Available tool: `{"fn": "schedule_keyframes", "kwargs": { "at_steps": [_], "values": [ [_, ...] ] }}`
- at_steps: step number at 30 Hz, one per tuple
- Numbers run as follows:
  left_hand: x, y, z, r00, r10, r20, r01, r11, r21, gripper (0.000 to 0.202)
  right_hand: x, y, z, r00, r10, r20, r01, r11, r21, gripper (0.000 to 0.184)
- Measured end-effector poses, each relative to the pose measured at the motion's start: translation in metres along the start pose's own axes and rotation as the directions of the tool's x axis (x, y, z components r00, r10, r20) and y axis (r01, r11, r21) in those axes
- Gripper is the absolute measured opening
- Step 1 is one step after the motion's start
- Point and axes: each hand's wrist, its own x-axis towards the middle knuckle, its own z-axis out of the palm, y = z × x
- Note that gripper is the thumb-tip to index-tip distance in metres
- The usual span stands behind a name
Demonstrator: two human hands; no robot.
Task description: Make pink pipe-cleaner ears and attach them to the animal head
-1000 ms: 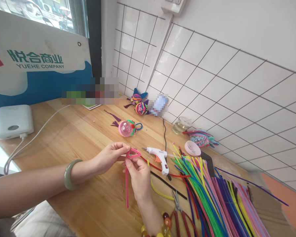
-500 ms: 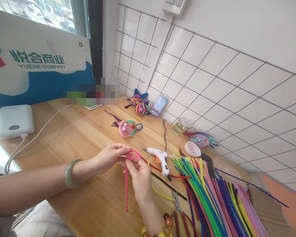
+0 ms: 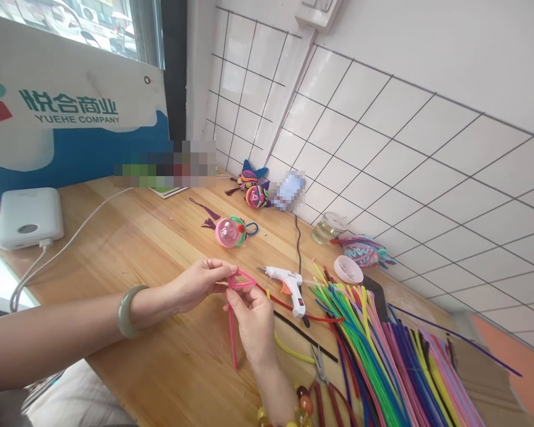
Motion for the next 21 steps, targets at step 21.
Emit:
{"fn": "schedule_keyframes", "kwargs": {
  "at_steps": [21],
  "values": [
    [-0.0016, 0.0026, -0.0024, 0.998, -0.038, 0.056, 0.031, 0.992, 0.125, 0.029, -0.0014, -0.0071, -0.0017, 0.998, -0.066, 0.015, 0.068, 0.994, -0.09, 0.019]
  ]
}}
